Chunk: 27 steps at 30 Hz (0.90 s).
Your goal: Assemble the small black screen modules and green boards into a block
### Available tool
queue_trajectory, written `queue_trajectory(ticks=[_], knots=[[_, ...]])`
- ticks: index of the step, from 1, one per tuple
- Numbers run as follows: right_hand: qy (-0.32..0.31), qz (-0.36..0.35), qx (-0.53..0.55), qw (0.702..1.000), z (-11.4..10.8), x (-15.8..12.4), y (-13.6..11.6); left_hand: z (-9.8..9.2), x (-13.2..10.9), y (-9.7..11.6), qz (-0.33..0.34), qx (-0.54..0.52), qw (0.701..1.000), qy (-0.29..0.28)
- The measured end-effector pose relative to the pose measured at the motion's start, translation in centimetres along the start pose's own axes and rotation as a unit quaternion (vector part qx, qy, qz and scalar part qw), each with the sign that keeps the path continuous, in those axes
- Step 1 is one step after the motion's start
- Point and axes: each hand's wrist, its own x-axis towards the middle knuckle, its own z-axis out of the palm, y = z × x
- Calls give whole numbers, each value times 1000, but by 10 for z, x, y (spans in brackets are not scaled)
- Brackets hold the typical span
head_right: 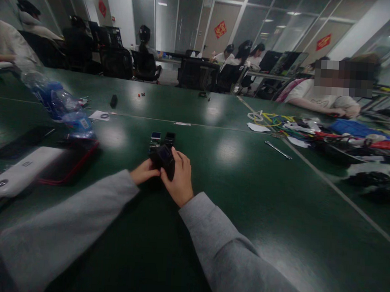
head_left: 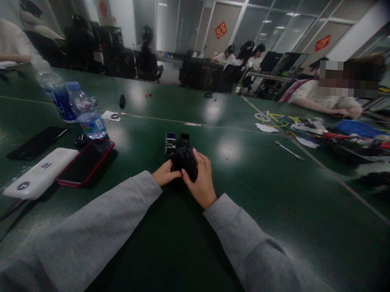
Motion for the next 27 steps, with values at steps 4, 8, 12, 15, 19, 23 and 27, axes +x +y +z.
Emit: queue_trajectory(ticks=[4,8,12,15,19,23,27], knots=[[-15,38,45,998,4,-1,5,0,0,5,-17,-9,1000,2],[-10,8,45,999,2,0,3,1,-1,6,-23,-17,999,15],[-4,-11,35,999,-1,1,-2,0,-1,7,-21,-24,999,26],[1,-17,33,999,-3,1,-3,0,-1,5,-23,-31,999,31],[8,-20,36,999,-2,0,-3,-1,0,2,-29,-42,998,40],[14,-7,57,998,-1,0,-3,-1,-1,3,-30,-43,998,46],[5,26,106,994,-1,-1,-2,0,-1,6,-49,-60,994,75]])
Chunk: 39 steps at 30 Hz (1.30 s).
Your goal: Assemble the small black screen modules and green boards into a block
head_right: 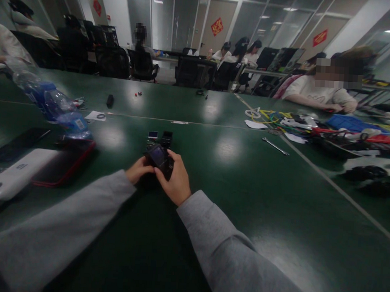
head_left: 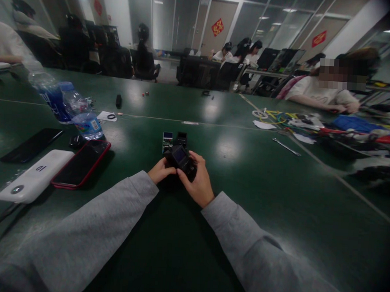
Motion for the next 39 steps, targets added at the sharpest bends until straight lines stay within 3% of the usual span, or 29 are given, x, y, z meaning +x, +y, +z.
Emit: queue_trajectory(ticks=[3,7,14,21,28,33,39], knots=[[-6,69,80,994,-2,1,4,2,0,4,-23,-33,999,15],[-4,181,196,964,-3,6,10,5,-3,11,-42,-65,997,9],[-85,261,317,908,-8,11,11,4,-6,20,-54,-102,992,-41],[-174,283,410,849,-20,18,23,-5,-1,15,-84,-61,992,-74],[-234,299,419,825,-23,18,29,-14,3,5,-100,8,994,-53],[-233,313,425,817,-23,19,30,-13,4,5,-107,0,993,-54],[-186,310,453,815,-20,17,28,-10,4,6,-83,-16,995,-59]])
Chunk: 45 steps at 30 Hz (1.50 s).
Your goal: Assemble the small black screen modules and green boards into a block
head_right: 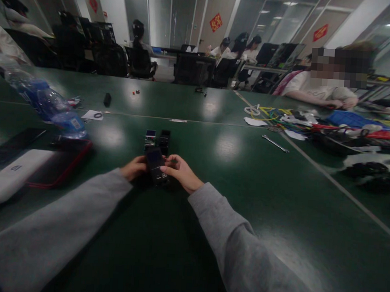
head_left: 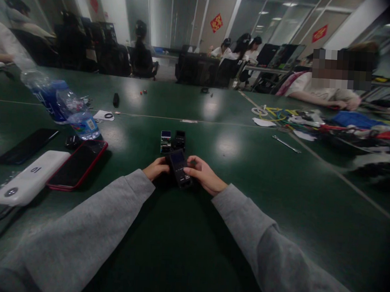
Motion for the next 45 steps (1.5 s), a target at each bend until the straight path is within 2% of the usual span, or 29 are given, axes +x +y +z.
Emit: queue_trajectory(ticks=[5,9,14,17,32,39,45], knots=[[61,-21,19,998,1,0,1,-6,5,-7,48,20,998,-20],[79,-31,16,996,1,0,3,-4,5,-8,84,17,996,14],[71,-49,-7,996,1,1,8,5,-5,-1,83,82,990,83],[68,-51,-4,996,0,1,9,5,-10,2,74,104,987,99],[72,-53,-34,995,13,-6,9,4,-24,6,70,89,988,103],[27,-48,-62,997,12,-7,10,4,-26,7,63,96,988,103],[20,-46,-82,995,14,-5,10,-1,-26,7,66,116,987,85]])
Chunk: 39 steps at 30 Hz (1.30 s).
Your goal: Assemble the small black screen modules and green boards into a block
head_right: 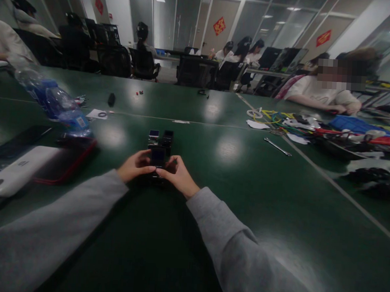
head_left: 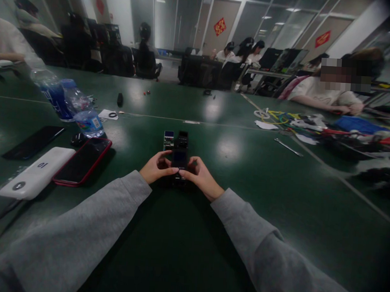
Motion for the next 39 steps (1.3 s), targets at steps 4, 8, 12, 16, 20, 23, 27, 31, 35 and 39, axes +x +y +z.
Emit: queue_trajectory(ticks=[4,8,12,16,20,23,27,31,35,39], knots=[[-5,-22,2,1000,4,0,-1,-2,1,-2,13,7,1000,-8],[-1,-34,16,999,6,0,0,-2,2,-3,10,4,1000,-13],[-8,-36,24,999,6,0,0,-3,3,-5,15,-12,1000,-4],[-11,-31,8,999,5,-1,-1,-3,4,-8,14,-20,1000,-5],[-12,-25,-3,1000,6,-2,-2,-1,3,-8,21,-20,1000,1],[-16,-32,0,999,6,-2,-2,0,3,-6,26,-23,999,2],[-26,-40,5,999,6,-2,-2,1,1,-2,28,-27,999,-11],[-36,-40,4,999,7,-3,-2,2,0,-1,28,-15,999,-13],[-39,-41,5,998,8,-3,-2,1,1,-3,42,3,999,-14],[-37,-36,0,999,8,-3,-2,1,1,-5,67,9,998,-14]])
